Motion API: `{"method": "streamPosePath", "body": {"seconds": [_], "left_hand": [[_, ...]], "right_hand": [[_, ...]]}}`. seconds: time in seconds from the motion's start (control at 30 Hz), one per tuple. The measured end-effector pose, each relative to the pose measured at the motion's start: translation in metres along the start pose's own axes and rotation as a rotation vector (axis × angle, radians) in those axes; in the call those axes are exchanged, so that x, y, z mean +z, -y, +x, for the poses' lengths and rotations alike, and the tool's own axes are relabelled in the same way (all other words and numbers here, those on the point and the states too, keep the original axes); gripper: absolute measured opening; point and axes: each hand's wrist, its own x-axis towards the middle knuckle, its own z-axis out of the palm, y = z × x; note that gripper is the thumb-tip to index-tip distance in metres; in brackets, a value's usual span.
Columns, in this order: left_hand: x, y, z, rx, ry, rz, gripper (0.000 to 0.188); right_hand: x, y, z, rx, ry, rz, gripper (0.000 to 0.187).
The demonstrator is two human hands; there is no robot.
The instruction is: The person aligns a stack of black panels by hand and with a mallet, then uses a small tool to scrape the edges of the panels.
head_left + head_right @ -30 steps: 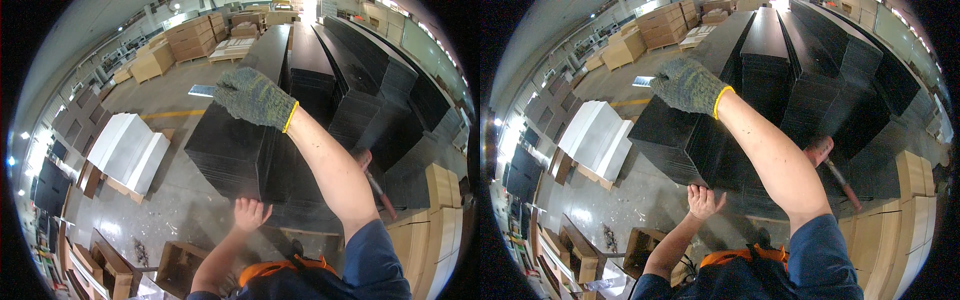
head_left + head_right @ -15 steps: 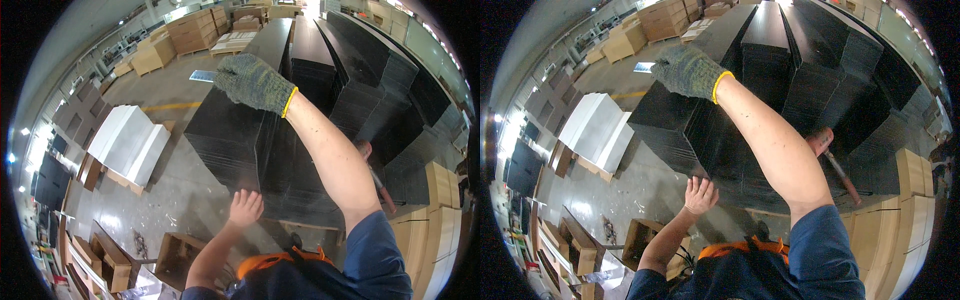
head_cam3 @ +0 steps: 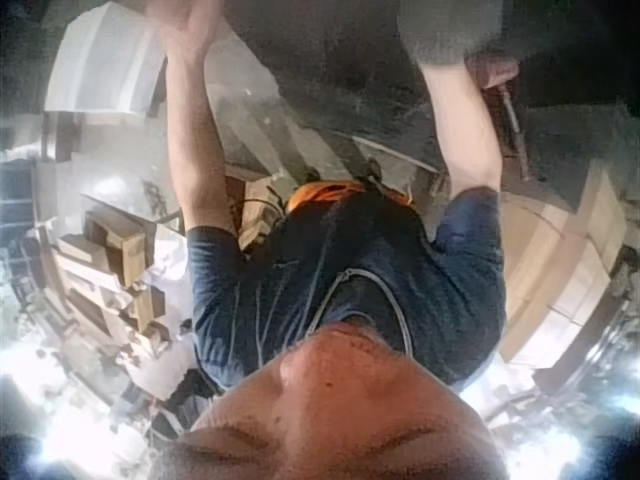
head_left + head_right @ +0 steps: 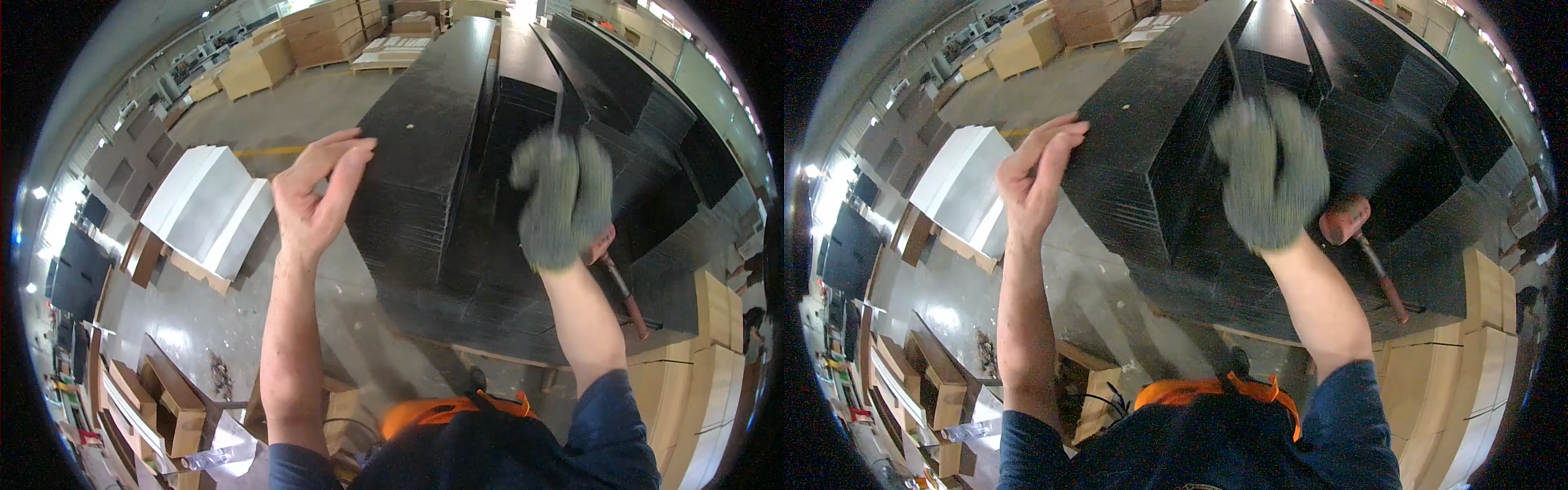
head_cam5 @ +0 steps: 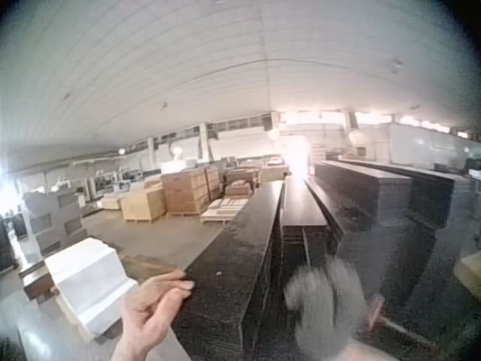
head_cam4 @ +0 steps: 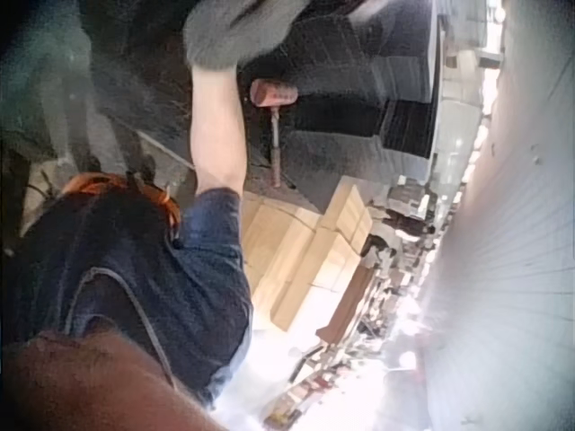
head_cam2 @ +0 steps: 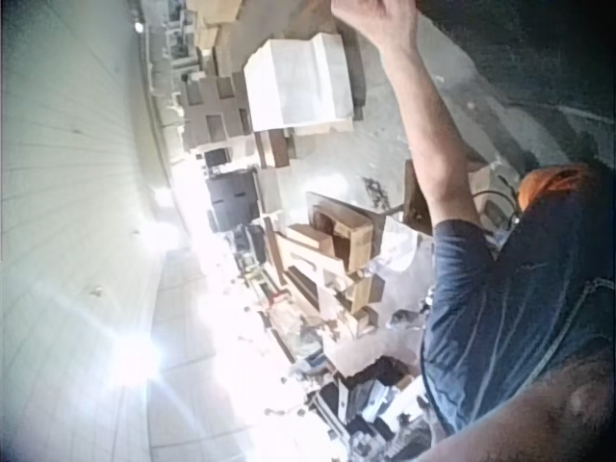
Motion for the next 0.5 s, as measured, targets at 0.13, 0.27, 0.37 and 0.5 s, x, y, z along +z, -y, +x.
{"method": "streamPosePath", "body": {"seconds": [0.13,0.27,0.37,0.5], "left_hand": [[0.025,0.02,0.003,0.083,-0.04,-0.29,0.01],[0.027,0.026,0.005,0.073,-0.107,-0.378,0.019],[0.033,0.023,0.003,0.01,-0.134,-0.371,0.02],[0.029,0.028,0.002,0.024,-0.169,-0.365,0.021]], "right_hand": [[-0.035,-0.015,-0.116,-0.561,0.728,-0.578,0.03],[-0.027,-0.013,-0.123,-0.696,0.891,-0.74,0.041],[-0.025,-0.019,-0.114,-0.771,0.865,-0.755,0.045],[-0.009,-0.026,-0.111,-0.873,0.88,-0.738,0.049]]}}
